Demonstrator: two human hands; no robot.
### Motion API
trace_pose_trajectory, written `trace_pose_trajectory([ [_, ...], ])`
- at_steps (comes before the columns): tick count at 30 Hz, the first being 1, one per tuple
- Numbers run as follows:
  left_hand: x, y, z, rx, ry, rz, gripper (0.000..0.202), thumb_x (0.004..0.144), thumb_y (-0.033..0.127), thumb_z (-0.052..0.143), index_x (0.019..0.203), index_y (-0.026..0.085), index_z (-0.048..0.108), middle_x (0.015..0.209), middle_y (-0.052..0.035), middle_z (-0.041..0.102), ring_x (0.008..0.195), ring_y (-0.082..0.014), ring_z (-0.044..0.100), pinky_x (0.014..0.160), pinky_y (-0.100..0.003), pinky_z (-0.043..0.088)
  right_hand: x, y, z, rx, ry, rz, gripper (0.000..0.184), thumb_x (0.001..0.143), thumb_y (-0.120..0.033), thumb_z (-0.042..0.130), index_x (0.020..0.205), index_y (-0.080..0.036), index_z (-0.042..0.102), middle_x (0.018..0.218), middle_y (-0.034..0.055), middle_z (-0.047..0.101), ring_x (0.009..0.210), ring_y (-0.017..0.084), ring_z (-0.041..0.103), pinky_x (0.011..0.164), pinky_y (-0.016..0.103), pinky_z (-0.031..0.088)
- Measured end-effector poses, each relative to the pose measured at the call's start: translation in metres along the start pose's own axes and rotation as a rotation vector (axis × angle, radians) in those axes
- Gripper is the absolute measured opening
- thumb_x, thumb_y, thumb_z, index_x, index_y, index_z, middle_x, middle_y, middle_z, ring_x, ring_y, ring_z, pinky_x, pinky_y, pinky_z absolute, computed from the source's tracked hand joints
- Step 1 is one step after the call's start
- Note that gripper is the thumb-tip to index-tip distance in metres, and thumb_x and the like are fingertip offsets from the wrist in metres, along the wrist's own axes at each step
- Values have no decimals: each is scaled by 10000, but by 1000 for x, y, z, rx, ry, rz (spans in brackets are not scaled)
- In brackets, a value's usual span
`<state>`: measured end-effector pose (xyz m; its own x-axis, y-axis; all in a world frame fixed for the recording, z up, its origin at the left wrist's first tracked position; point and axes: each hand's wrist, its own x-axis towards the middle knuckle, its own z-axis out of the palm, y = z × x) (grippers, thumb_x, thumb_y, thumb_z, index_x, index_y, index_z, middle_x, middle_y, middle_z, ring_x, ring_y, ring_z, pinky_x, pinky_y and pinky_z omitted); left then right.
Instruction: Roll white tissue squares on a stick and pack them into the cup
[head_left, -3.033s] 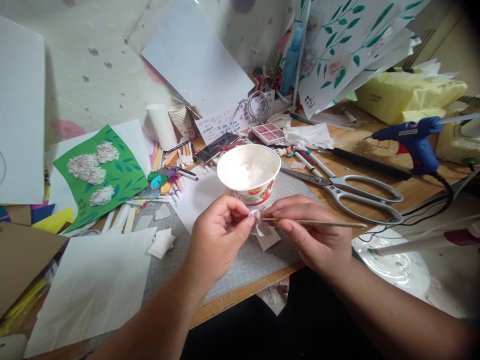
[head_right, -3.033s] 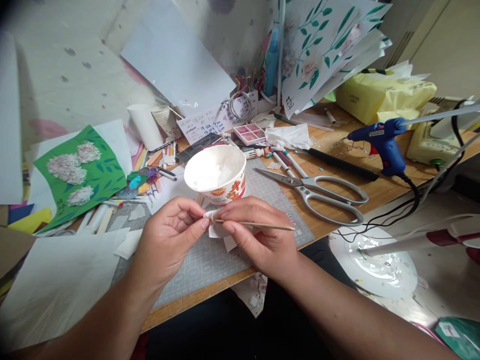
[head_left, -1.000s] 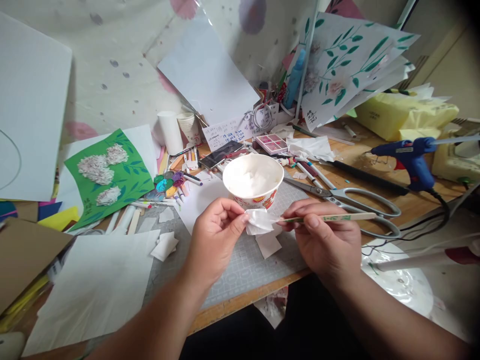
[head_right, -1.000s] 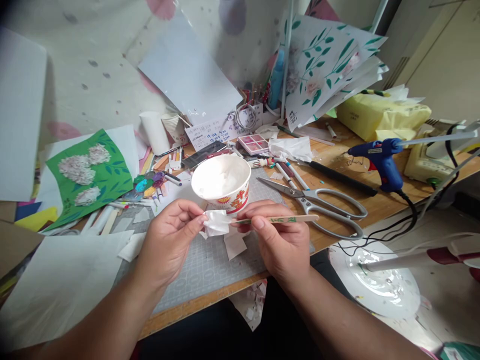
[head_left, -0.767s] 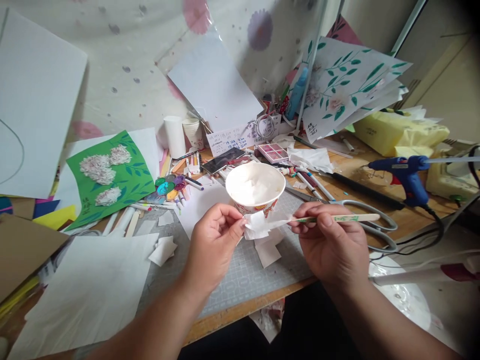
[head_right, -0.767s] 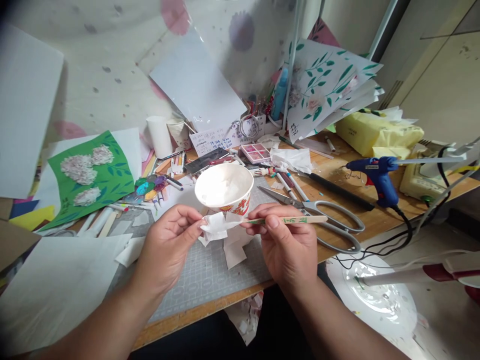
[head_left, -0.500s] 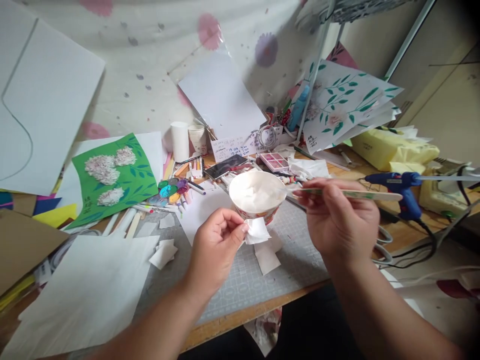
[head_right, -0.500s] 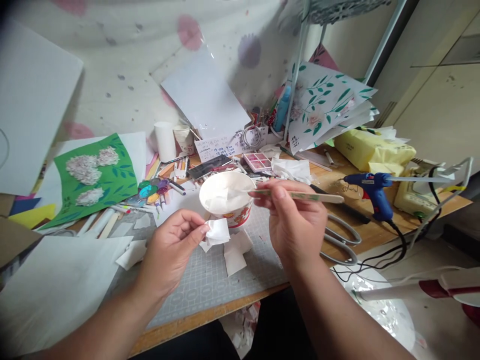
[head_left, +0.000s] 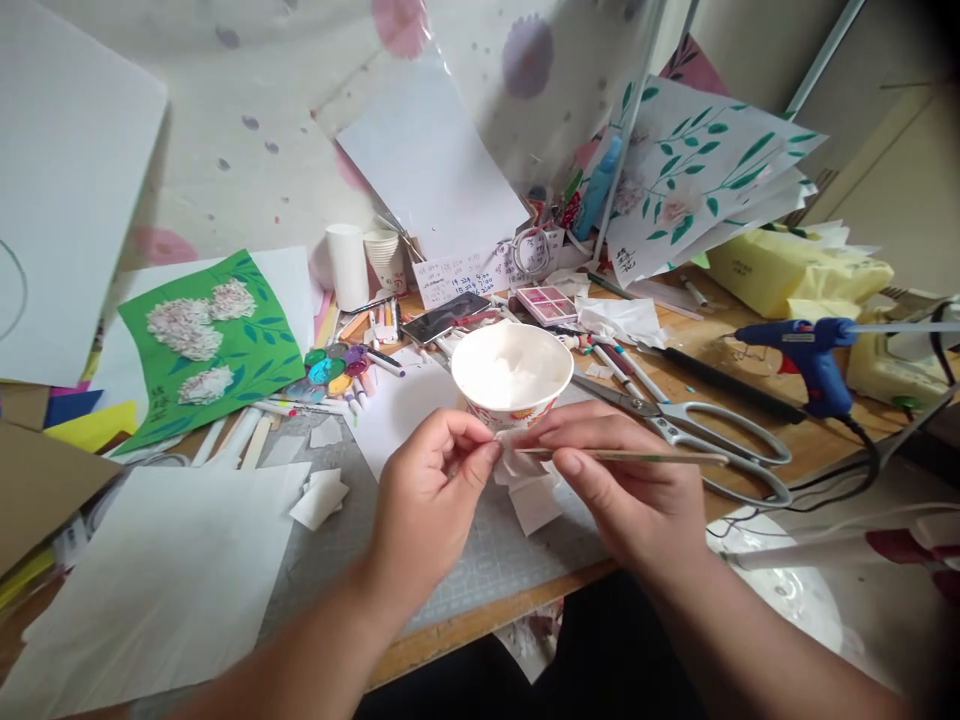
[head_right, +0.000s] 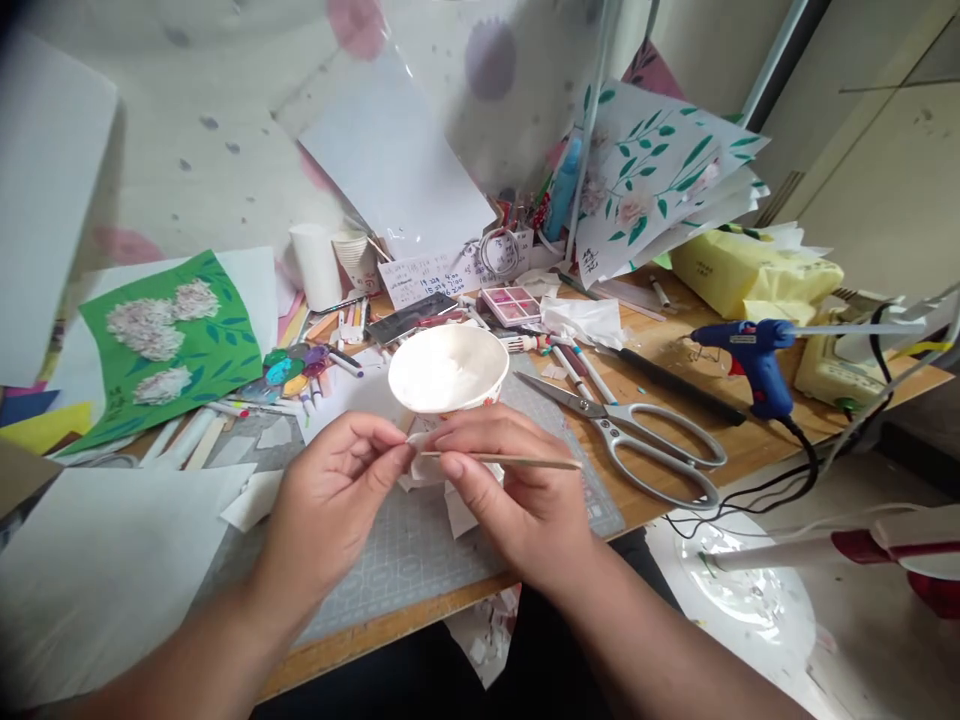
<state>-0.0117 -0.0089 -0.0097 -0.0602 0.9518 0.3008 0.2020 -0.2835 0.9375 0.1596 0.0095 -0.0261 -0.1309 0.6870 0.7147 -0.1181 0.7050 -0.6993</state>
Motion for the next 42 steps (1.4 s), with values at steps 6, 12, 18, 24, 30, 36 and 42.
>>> trace_pose_trajectory([
  [6, -1, -1, 0, -22, -2, -24, 73, 876, 149, 675, 839, 204, 644, 720, 55, 678, 672, -66, 644, 622, -122, 511, -11, 15, 4, 171, 60, 75, 197, 918, -108, 658, 1015, -233, 775, 941, 57, 787, 940, 222, 716, 844, 410, 580],
  [12, -1, -3, -1, 24, -22, -15, 66, 885, 151, 672, 873, 213, 656, 745, 53, 687, 681, -64, 645, 636, -119, 516, -18, 22, 7, 274, 117, 108, 188, 921, -118, 664, 1015, -229, 783, 945, 53, 788, 951, 220, 715, 860, 404, 581],
  [18, -1, 0, 1, 48, -46, 12, 116, 851, 105, 679, 879, 214, 653, 764, 56, 701, 693, -61, 664, 647, -112, 525, -18, 23, 6, 329, 121, 96, 190, 928, -122, 657, 1032, -227, 778, 966, 51, 789, 972, 221, 717, 865, 399, 580],
  [24, -2, -1, 1, 94, -51, 7, 127, 841, 108, 690, 871, 225, 651, 779, 59, 713, 714, -68, 676, 656, -122, 526, -18, 22, 5, 341, 97, 117, 176, 934, -138, 652, 1029, -229, 769, 976, 56, 786, 959, 212, 714, 849, 391, 592],
  [30, -1, -2, 0, 138, -74, 13, 110, 856, 118, 681, 875, 226, 675, 784, 32, 718, 719, -109, 677, 668, -191, 535, -21, 23, 6, 371, 114, 149, 156, 947, -174, 638, 1021, -241, 758, 969, 56, 790, 941, 218, 724, 771, 382, 610],
  [36, -3, -2, -1, 152, -78, 15, 118, 857, 113, 669, 869, 230, 673, 791, 24, 717, 730, -123, 679, 672, -216, 532, -19, 23, 6, 360, 110, 146, 157, 946, -175, 637, 1014, -247, 758, 970, 48, 795, 939, 211, 729, 766, 362, 612],
  [42, -3, -4, -2, 158, -89, 4, 107, 869, 124, 665, 874, 230, 676, 789, 22, 714, 734, -128, 676, 689, -226, 530, -19, 23, 6, 335, 106, 130, 162, 943, -163, 640, 1004, -247, 764, 959, 42, 792, 950, 205, 727, 784, 356, 609],
])
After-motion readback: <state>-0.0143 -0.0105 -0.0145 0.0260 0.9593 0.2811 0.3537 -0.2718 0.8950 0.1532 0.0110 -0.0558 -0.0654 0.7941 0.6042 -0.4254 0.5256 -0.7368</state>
